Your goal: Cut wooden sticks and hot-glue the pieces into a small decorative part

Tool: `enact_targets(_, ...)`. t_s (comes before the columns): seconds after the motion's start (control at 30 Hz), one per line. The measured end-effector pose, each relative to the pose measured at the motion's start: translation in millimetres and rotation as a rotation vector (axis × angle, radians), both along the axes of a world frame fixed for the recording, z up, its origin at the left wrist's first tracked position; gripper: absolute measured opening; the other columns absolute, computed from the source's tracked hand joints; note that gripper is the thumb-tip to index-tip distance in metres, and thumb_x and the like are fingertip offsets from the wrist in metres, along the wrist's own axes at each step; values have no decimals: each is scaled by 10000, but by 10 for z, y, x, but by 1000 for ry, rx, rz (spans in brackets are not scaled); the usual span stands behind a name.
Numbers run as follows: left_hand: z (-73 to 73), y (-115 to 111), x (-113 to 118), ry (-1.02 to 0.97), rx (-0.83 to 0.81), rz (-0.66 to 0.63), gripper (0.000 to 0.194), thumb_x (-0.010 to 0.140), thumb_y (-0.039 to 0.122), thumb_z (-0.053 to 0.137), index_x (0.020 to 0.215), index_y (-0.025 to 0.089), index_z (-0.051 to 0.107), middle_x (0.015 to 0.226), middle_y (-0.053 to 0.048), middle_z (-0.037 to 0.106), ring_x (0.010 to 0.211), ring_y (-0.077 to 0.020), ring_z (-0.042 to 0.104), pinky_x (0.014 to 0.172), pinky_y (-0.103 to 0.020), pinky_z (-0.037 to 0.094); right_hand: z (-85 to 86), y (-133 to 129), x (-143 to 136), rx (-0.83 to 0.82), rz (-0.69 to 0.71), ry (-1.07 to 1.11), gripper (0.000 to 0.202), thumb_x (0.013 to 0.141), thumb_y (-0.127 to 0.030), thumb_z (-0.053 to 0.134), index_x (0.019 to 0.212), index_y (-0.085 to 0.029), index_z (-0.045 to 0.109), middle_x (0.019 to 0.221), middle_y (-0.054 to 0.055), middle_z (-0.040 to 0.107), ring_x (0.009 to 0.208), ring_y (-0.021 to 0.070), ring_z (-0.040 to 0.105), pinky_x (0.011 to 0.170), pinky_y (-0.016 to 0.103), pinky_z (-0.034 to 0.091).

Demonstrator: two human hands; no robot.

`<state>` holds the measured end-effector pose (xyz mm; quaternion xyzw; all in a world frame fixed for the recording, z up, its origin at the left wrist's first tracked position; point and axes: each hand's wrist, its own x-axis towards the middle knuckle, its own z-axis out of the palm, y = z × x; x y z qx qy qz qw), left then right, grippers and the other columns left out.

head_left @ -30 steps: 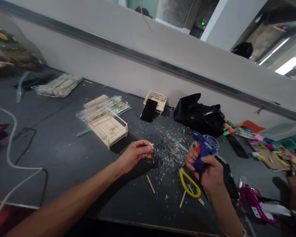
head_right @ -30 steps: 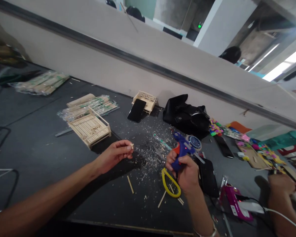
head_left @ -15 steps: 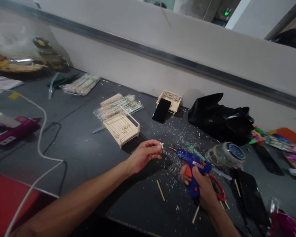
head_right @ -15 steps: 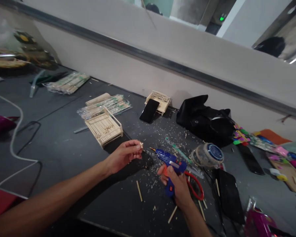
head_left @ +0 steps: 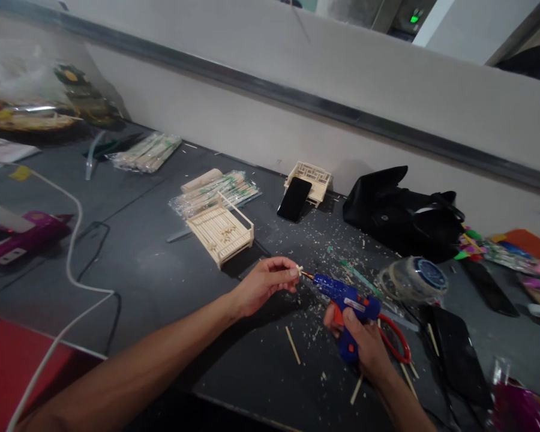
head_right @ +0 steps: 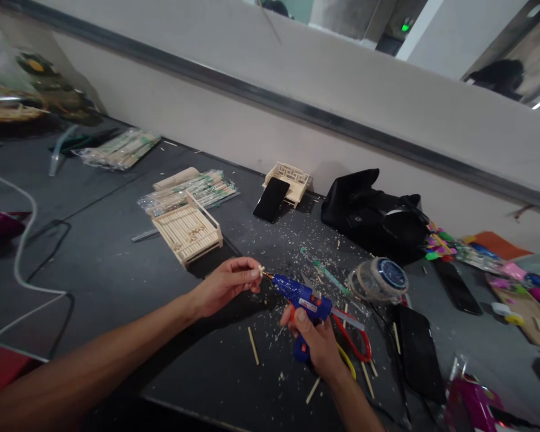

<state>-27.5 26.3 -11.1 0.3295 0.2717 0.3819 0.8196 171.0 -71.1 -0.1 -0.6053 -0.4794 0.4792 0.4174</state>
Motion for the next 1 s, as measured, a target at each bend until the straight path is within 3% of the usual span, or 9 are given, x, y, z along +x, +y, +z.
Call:
enact_targets(0.17,3,0,7,6,3,0,299,619,342,886,723,144,687,657,2,620,622,-108,547,645,-258,449,31,16,0,36,34,-16,595,799,-743,543,631,-184,655,563,13,508,537,142,452,460,246,357)
enact_targets(0.43,-6,-1,-2,2,19,-5,270,645,329,870,731,151,686,678,-1,617,637,-110,547,653,-266,452,-91,21,64,83,45,-84,610,818,-741,512,579,-189,615,536,6,505,495,131,446,482,256,367)
enact_targets(1.0,1,3,0,3,1,-3,318,608,346,895,726,140,682,665,5,621,631,-106,555,645,-254,451,-82,44,38,157,105,-113,585,891,-665,467,531,-206,514,493,-27,401,447,107,356,452,248,316)
